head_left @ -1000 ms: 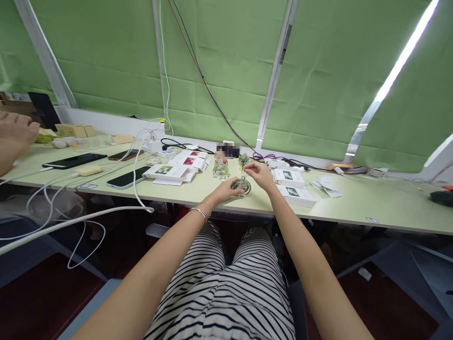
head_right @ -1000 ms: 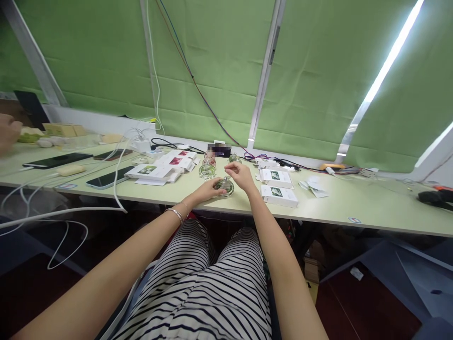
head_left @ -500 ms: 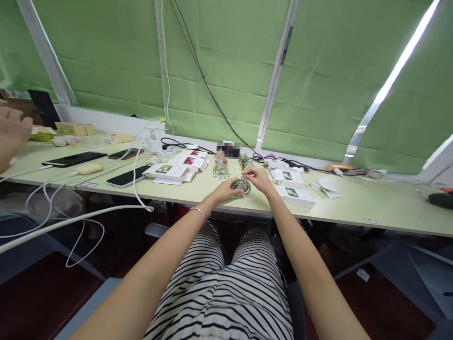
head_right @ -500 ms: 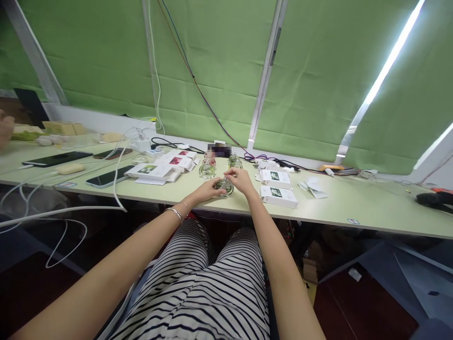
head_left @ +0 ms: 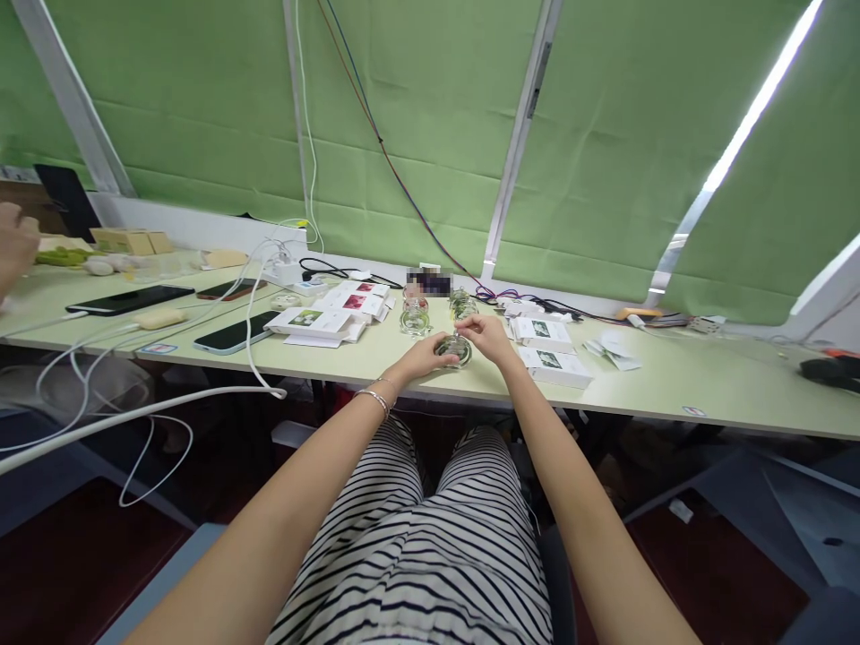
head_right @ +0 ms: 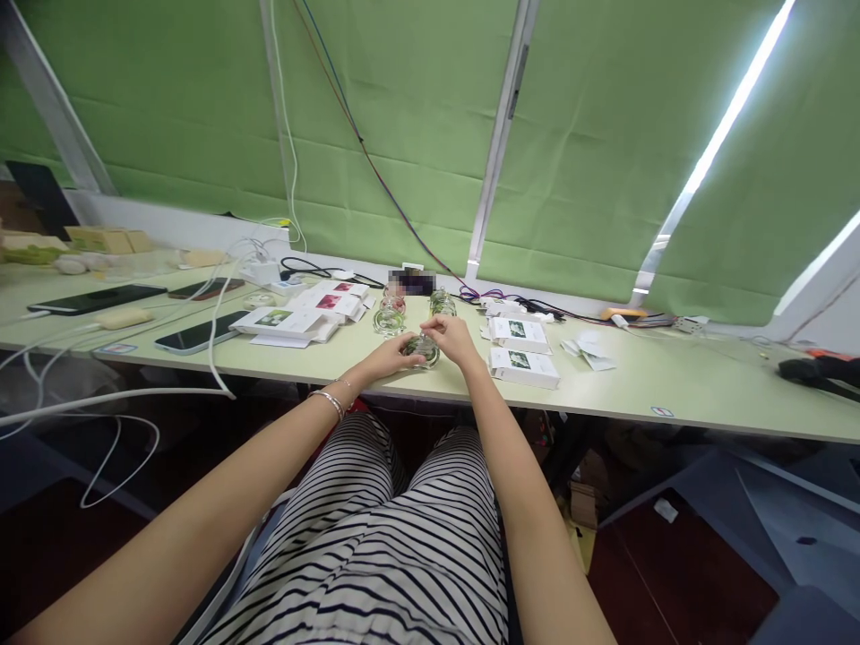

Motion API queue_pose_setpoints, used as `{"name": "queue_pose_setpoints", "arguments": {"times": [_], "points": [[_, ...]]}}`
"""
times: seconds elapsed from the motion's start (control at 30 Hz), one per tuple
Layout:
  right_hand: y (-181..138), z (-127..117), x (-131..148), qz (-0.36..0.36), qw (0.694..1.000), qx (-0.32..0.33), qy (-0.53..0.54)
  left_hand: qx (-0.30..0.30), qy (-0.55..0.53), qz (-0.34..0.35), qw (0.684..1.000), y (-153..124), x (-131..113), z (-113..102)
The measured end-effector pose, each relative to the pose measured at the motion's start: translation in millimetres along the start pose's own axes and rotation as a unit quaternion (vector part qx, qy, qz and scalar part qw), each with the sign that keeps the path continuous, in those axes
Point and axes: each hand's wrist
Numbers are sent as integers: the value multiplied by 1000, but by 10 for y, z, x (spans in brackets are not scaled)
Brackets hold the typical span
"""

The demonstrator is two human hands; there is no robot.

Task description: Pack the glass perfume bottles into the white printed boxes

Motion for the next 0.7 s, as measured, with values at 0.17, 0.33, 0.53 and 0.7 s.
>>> {"name": "queue_pose_setpoints", "arguments": {"times": [0.17, 0.33, 0.53, 0.7], "points": [[-4, -9, 44, -6, 1000, 6, -25, -1, 3, -6, 1000, -4, 10, 4], [16, -92, 16, -29, 998, 45, -32, -1, 9, -7, 1000, -16, 2, -5], [91, -108, -309, 12, 996, -84, -24, -9, 1, -12, 1000, -22, -4, 0], [145, 148, -564, 0, 995, -24, -99, -6, 0, -14, 1000, -25, -1, -4]]}}
Point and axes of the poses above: each hand's wrist, its own y-axis towards the middle knuckle, its own z-axis out of the palm, x = y × z, and after that the axes turned 3 degrees about -y, right-handed
